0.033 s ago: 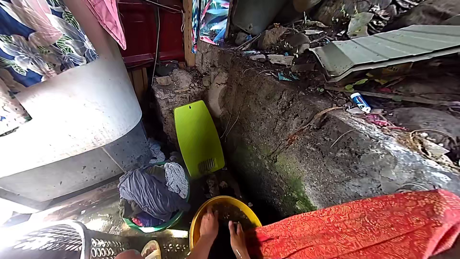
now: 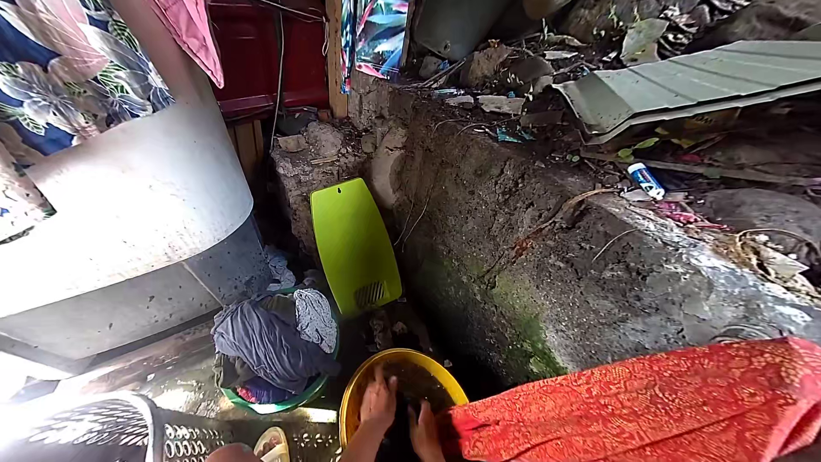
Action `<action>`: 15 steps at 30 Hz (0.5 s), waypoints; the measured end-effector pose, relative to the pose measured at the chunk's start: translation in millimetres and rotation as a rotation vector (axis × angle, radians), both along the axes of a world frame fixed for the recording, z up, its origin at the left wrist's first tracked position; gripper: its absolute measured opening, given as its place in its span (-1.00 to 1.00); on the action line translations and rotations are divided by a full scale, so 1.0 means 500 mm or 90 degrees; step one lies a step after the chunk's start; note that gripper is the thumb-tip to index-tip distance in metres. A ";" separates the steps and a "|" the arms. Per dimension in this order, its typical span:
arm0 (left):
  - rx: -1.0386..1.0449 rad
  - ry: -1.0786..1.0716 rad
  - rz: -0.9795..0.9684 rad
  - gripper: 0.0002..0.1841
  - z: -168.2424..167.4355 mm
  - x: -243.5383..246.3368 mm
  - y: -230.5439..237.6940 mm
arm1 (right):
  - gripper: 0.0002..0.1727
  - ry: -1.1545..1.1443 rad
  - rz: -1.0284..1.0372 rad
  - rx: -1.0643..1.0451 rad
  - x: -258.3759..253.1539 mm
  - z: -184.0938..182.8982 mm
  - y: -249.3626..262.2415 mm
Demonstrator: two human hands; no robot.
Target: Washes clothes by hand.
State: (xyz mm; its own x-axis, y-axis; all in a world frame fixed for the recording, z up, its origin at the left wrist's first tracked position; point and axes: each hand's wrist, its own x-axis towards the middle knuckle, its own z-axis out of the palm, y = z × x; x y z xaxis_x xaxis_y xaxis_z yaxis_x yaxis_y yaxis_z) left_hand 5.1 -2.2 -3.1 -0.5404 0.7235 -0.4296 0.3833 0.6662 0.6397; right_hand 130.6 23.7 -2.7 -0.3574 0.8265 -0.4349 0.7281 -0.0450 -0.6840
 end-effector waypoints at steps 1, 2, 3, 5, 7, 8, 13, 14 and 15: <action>-0.002 0.024 -0.070 -0.38 -0.009 0.012 -0.008 | -0.38 -0.098 0.082 -0.009 0.012 -0.018 -0.013; -0.021 0.053 -0.144 -0.37 -0.020 0.026 -0.018 | -0.31 -0.172 0.139 -0.031 0.019 -0.033 -0.027; -0.060 0.062 -0.201 -0.38 -0.028 0.038 -0.028 | -0.30 -0.218 0.176 -0.045 0.023 -0.043 -0.038; -0.153 -0.033 -0.191 -0.44 -0.036 0.050 -0.052 | -0.37 -0.204 0.169 -0.072 0.024 -0.046 -0.038; -0.147 -0.182 -0.045 -0.48 -0.017 0.053 -0.097 | -0.44 0.019 -0.027 -0.109 0.013 -0.033 -0.024; -0.079 -0.241 0.051 -0.50 0.009 0.060 -0.122 | -0.51 0.170 -0.170 -0.152 -0.001 -0.022 -0.018; 0.110 -0.037 0.070 -0.57 0.073 0.094 -0.070 | -0.52 0.457 -0.454 -0.344 -0.031 0.055 -0.026; 0.188 0.009 0.062 -0.65 0.094 0.124 -0.082 | -0.52 0.444 -0.406 -0.346 -0.020 0.127 -0.053; 0.276 0.061 0.055 -0.68 0.104 0.150 -0.092 | -0.49 0.443 -0.335 -0.316 -0.001 0.209 -0.090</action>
State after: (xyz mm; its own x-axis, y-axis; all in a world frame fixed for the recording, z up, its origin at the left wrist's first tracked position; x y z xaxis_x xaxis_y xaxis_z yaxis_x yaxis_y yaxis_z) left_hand 80.0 -48.0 48.7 -0.6295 0.7758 -0.0429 0.4083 0.3773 0.8312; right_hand 130.2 -21.1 102.1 -0.3043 0.7342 -0.6069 -0.0213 -0.6422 -0.7662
